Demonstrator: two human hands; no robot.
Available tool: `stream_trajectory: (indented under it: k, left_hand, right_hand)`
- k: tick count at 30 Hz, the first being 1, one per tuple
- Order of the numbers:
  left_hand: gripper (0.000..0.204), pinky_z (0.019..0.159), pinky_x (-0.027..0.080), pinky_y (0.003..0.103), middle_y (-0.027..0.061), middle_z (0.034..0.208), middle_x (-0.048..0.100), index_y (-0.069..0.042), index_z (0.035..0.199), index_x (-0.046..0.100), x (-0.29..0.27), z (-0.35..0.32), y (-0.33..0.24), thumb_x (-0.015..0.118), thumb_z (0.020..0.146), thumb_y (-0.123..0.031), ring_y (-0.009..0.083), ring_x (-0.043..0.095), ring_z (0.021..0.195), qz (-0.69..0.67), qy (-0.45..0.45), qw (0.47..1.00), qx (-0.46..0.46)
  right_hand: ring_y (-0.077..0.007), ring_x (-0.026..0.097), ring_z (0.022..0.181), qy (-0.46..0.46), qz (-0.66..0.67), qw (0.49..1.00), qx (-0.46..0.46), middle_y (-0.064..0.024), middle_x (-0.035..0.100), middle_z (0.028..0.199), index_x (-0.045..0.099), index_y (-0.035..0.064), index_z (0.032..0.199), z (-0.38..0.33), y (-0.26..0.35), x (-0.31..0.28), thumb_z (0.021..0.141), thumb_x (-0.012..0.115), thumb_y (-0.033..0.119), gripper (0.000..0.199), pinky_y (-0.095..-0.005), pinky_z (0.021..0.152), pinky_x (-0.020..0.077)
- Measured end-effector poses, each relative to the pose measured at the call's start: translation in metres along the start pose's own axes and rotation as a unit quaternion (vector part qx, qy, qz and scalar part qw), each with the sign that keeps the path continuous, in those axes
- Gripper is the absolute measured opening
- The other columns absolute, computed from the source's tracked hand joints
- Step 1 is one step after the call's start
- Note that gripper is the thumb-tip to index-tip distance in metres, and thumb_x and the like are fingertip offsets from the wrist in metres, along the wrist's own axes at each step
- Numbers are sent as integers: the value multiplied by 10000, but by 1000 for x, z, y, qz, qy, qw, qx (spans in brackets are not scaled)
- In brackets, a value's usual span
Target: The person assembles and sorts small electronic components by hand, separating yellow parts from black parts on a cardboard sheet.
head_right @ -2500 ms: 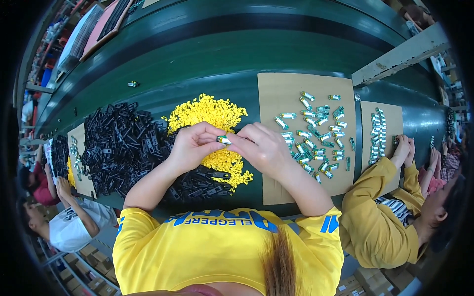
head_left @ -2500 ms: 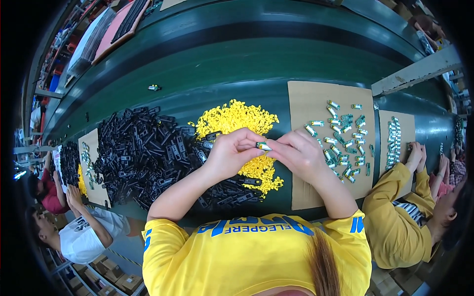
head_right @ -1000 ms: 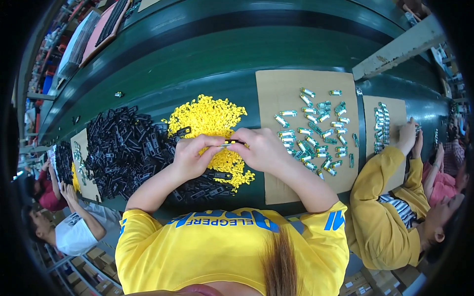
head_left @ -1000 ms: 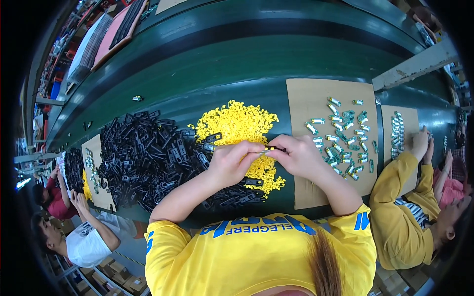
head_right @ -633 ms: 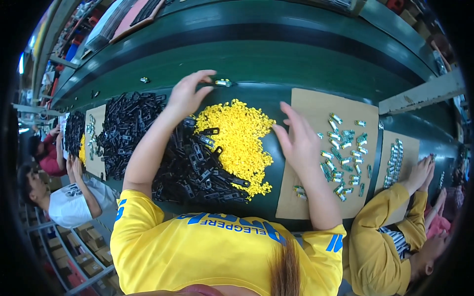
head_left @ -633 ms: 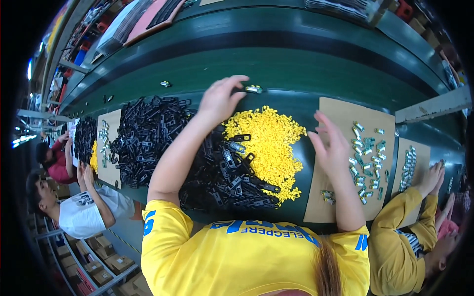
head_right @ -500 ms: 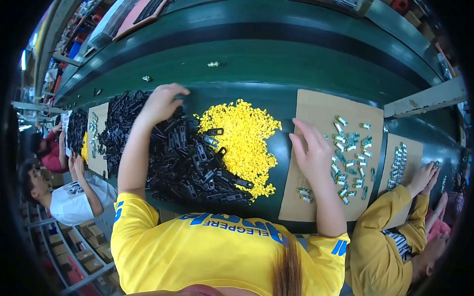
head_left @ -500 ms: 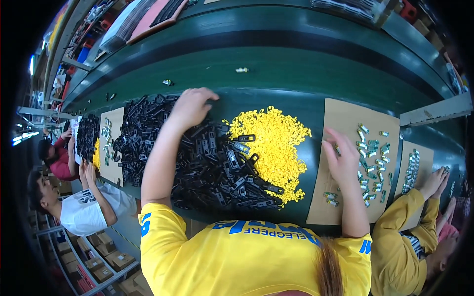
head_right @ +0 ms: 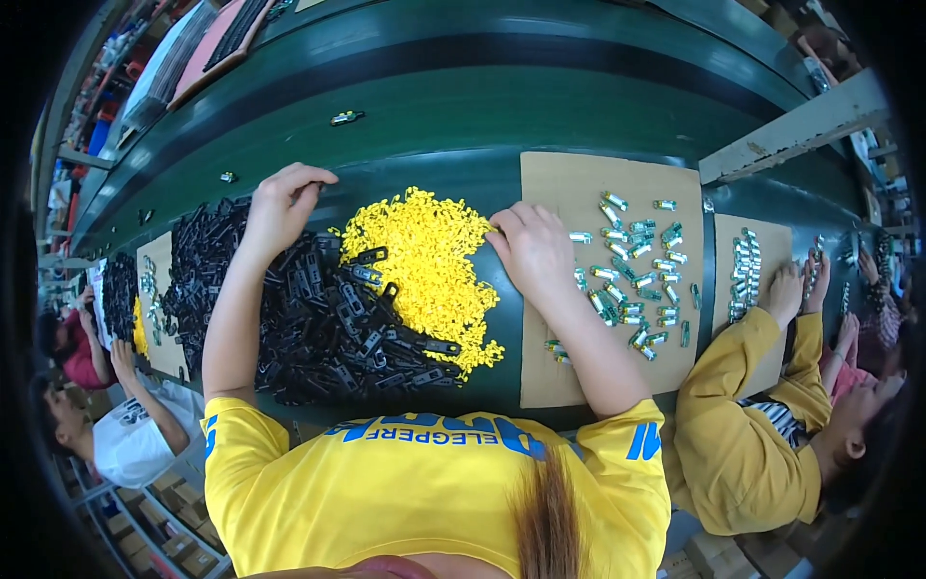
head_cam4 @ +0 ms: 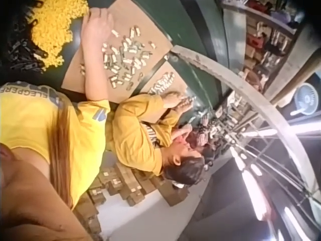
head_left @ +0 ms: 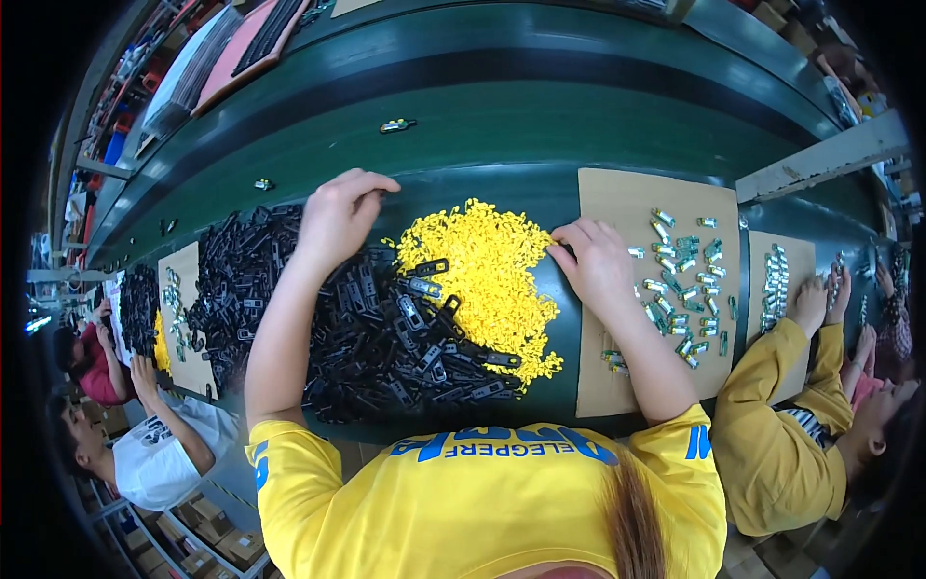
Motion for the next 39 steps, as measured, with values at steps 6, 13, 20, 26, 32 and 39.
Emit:
stream_trajectory:
  k: [6, 13, 20, 26, 32, 39]
  left_hand:
    - [197, 594, 481, 234, 23, 831, 704, -25, 945, 719, 50, -9, -49, 596, 835, 81, 86, 598, 634, -270, 135, 951, -68]
    - [167, 717, 545, 198, 80, 893, 725, 22, 1005, 700, 86, -29, -73, 636, 857, 66, 121, 691, 782, -513, 142, 828, -178]
    - [239, 728, 545, 196, 73, 923, 730, 14, 1058, 689, 101, -42, -79, 669, 831, 84, 112, 692, 789, -467, 137, 853, -186]
    - [289, 760, 545, 194, 78, 969, 729, 6, 1079, 679, 101, -43, -85, 695, 806, 101, 104, 686, 805, -380, 156, 897, -162]
    - [292, 750, 539, 191, 66, 948, 727, -4, 1079, 680, 108, -47, -89, 698, 806, 97, 97, 680, 795, -403, 179, 884, -158]
    - [286, 743, 537, 194, 59, 934, 725, -2, 1074, 677, 106, -50, -89, 698, 806, 99, 95, 673, 782, -371, 177, 900, -143]
  right_hand:
    - [-212, 642, 670, 20, 64, 997, 38, -38, 717, 875, 716, 59, 919, -1, -10, 3, 844, 704, 122, 98, -282, 644, 516]
    - [-116, 612, 592, 114, 359, 895, 239, -35, 705, 764, 701, 16, 888, -12, -19, -1, 847, 710, 56, 58, -231, 555, 481]
    - [-81, 591, 615, 171, 560, 728, 355, -31, 687, 724, 701, 5, 851, -15, -17, 3, 849, 683, 17, 22, -207, 563, 465]
    - [-82, 578, 617, 227, 313, 891, 239, -28, 681, 732, 701, 12, 853, -4, -15, -12, 842, 678, 22, 27, -205, 572, 466]
    - [-80, 580, 619, 269, 337, 873, 228, -30, 687, 753, 699, 17, 862, -9, -29, -1, 845, 674, 26, 31, -207, 579, 471]
    - [-86, 562, 583, 235, 513, 792, 233, -12, 680, 715, 693, 32, 804, -16, -25, -3, 812, 703, 63, 34, -223, 543, 447]
Point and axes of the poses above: each hand's wrist, its own z-axis towards the middle knuckle, its own x-axis out of the palm, y = z × x, the point moved 5 cm from there along z, towards the middle knuckle
